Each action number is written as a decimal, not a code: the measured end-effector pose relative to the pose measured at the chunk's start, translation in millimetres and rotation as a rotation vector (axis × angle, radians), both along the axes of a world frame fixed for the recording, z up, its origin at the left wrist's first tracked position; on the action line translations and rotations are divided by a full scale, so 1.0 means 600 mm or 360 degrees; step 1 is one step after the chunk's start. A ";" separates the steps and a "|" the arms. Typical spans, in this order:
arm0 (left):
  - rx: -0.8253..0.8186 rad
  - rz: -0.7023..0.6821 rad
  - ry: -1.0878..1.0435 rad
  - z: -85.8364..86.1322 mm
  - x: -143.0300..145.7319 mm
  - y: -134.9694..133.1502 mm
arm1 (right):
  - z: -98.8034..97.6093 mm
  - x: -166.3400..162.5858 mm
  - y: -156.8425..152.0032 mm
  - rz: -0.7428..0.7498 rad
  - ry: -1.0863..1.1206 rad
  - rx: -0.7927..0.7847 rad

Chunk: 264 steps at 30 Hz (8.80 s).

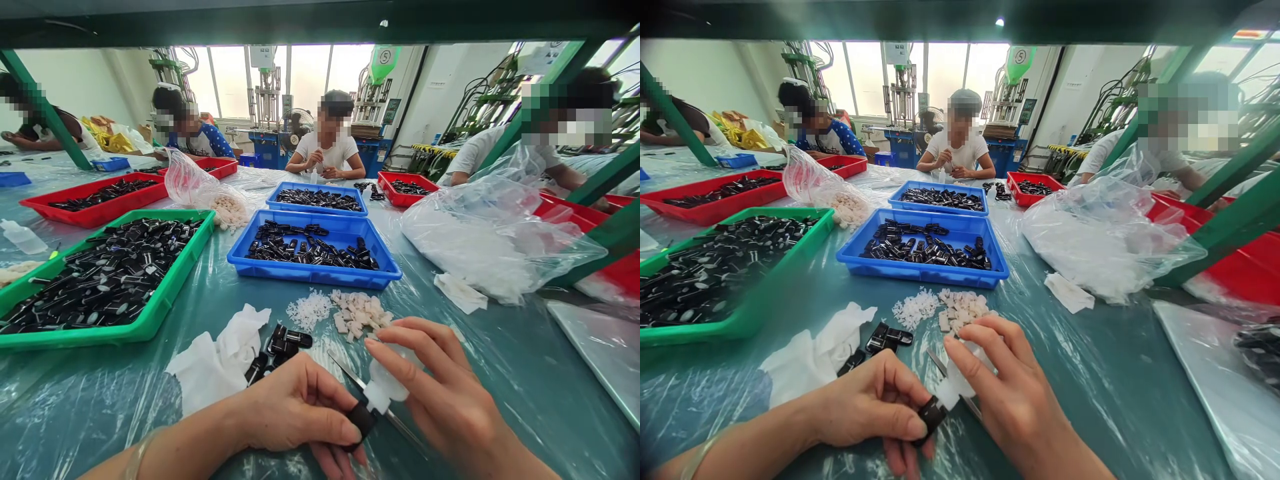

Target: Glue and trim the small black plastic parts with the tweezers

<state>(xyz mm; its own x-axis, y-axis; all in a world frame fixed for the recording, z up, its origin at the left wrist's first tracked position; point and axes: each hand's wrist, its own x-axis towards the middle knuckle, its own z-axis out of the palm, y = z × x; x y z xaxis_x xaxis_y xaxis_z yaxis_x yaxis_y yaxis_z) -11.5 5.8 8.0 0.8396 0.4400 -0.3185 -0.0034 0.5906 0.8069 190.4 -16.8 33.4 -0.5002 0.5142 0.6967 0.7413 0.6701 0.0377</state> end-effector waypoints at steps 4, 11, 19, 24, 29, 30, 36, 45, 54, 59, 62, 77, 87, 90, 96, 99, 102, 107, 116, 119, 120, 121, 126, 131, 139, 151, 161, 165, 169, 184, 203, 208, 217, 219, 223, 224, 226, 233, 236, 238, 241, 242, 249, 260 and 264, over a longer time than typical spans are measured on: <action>-0.0008 0.0004 0.0012 0.003 0.000 0.000 | -0.004 0.004 0.002 0.0054 0.0003 -0.0049; 0.0005 0.0007 0.0032 0.004 0.001 0.000 | -0.013 0.010 0.001 0.0084 -0.0008 -0.0132; 0.0005 0.0003 0.0014 0.004 -0.001 -0.003 | -0.015 0.012 0.001 0.0099 0.0000 -0.0151; 0.0003 -0.0001 0.0000 0.004 -0.002 0.000 | -0.004 0.009 0.000 0.0089 -0.0044 -0.0120; 0.0029 -0.0019 -0.0020 0.000 -0.002 0.001 | -0.002 0.008 0.004 0.0034 -0.0003 -0.0116; 0.0024 -0.0017 -0.0018 -0.001 -0.002 0.001 | -0.003 0.009 0.005 0.0023 0.0014 -0.0125; 0.0038 -0.0005 0.0001 -0.003 -0.003 0.001 | -0.019 0.020 0.015 -0.0158 0.0282 -0.0364; 0.0076 0.0171 0.0041 0.000 -0.001 0.003 | -0.049 0.062 0.066 -0.0890 0.1068 -0.1185; 0.0174 0.0323 0.0083 0.006 -0.001 0.009 | -0.049 0.091 0.083 -0.1116 0.1116 -0.1206; 0.0177 0.0353 0.0093 0.005 -0.002 0.009 | -0.041 0.101 0.086 -0.1244 0.1068 -0.1145; 0.0182 0.0364 0.0087 0.004 -0.003 0.008 | -0.050 0.106 0.091 -0.1236 0.1022 -0.1156; 0.0142 0.0417 -0.0005 -0.007 0.005 0.003 | -0.029 0.042 0.039 -0.0439 0.0437 -0.0488; 0.0275 0.0338 -0.0021 -0.005 0.002 0.005 | -0.080 0.024 0.046 -0.0537 0.0016 -0.0752; 0.0301 0.0349 -0.0015 -0.005 0.003 0.004 | -0.082 0.026 0.047 -0.0617 -0.0010 -0.0736; 0.0220 0.0332 0.0015 -0.002 0.004 0.005 | -0.086 0.032 0.048 -0.0681 -0.0032 -0.0739; 0.0207 0.0301 0.0108 0.004 0.004 0.006 | -0.086 0.033 0.048 -0.0685 -0.0023 -0.0750; 0.0209 0.0320 0.0171 0.007 0.005 0.006 | -0.079 0.034 0.047 -0.0668 0.0014 -0.0768; 0.0197 0.0353 0.0211 0.005 0.006 0.007 | -0.055 0.026 0.038 -0.0606 0.0163 -0.0808; 0.0195 0.0337 0.0181 -0.001 0.005 0.007 | -0.032 -0.004 0.013 -0.0162 0.1264 -0.1635; 0.0214 0.0336 0.0197 -0.001 0.006 0.007 | -0.029 -0.012 0.006 -0.0093 0.1476 -0.1759; 0.0220 0.0330 0.0198 -0.001 0.007 0.007 | -0.028 -0.014 0.004 -0.0070 0.1510 -0.1777; 0.0226 0.0321 0.0196 -0.001 0.007 0.007 | -0.027 -0.016 0.002 -0.0049 0.1521 -0.1784; 0.0290 0.0287 0.0202 0.002 0.010 0.002 | -0.026 -0.025 -0.006 0.0007 0.1445 -0.1772; 0.0328 0.0295 0.0204 0.005 0.011 0.001 | -0.030 -0.024 -0.009 0.0033 0.1327 -0.1647; 0.0340 0.0335 0.0208 -0.002 0.010 0.003 | -0.023 -0.030 -0.015 0.0139 0.1039 -0.1158; 0.0410 0.0399 0.0223 0.001 0.008 0.001 | -0.037 -0.036 -0.012 0.0245 0.1097 -0.1167; 0.0447 0.0390 0.0226 -0.004 0.011 0.001 | -0.042 -0.042 -0.016 0.0114 0.1445 -0.1408; 0.0463 0.0390 0.0270 -0.004 0.011 0.000 | -0.049 -0.044 -0.022 0.0109 0.1501 -0.1437; 0.0471 0.0404 0.0311 -0.001 0.012 0.000 | -0.047 -0.046 -0.025 0.0117 0.1444 -0.1366; 0.0441 0.0382 0.0290 0.003 0.009 0.000 | -0.037 -0.038 -0.020 0.0076 0.1149 -0.1398; 0.0451 0.0349 0.0378 0.010 0.006 -0.002 | -0.028 -0.038 -0.017 0.0156 0.0925 -0.1350; 0.0475 0.0363 0.0414 0.013 0.006 -0.001 | -0.028 -0.040 -0.016 0.0190 0.0876 -0.1373; 0.0304 0.0566 0.0276 0.014 0.005 0.010 | -0.031 -0.031 -0.002 0.0056 0.0916 -0.1211; 0.0234 0.0645 0.0205 0.015 0.003 0.012 | -0.037 -0.029 0.010 -0.0064 0.0802 -0.1109; 0.0123 0.0729 0.0036 0.017 0.000 0.015 | -0.049 -0.035 0.042 -0.0167 0.0291 -0.0902; 0.0094 0.0738 0.0013 0.017 -0.001 0.016 | -0.051 -0.040 0.050 -0.0180 0.0202 -0.0880; 0.0036 0.0746 -0.0010 0.018 -0.002 0.017 | -0.056 -0.051 0.067 -0.0220 0.0077 -0.0865; -0.0082 0.0745 -0.0029 0.019 -0.004 0.021 | -0.068 -0.087 0.104 -0.0468 -0.0254 -0.0828; -0.0055 0.0746 -0.0014 0.019 -0.005 0.021 | -0.073 -0.089 0.109 -0.0516 -0.0317 -0.0837; 0.0014 0.0728 0.0017 0.019 -0.005 0.018 | -0.074 -0.089 0.111 -0.0532 -0.0349 -0.0838; 0.0141 0.0641 0.0101 0.017 -0.002 0.012 | -0.074 -0.088 0.113 -0.0547 -0.0388 -0.0833; 0.0164 0.0602 0.0125 0.015 -0.001 0.010 | -0.074 -0.088 0.114 -0.0557 -0.0399 -0.0831; 0.0199 0.0405 0.0164 0.004 0.004 0.005 | -0.083 -0.086 0.128 -0.0615 -0.0437 -0.0874; 0.0215 0.0435 0.0197 0.009 0.003 0.009 | -0.066 -0.064 0.103 -0.0388 0.0315 -0.1106; 0.0242 0.0439 0.0206 0.007 0.003 0.006 | -0.054 -0.043 0.066 -0.0345 0.0782 -0.1387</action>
<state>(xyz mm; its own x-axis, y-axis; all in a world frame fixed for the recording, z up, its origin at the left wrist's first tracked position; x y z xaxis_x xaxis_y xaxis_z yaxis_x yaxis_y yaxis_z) -9.4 9.3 12.5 0.6394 0.6953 -0.3283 -0.0378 0.4549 0.8898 164.7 22.8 0.9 -0.0960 0.9854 0.1405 0.6522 0.1689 -0.7390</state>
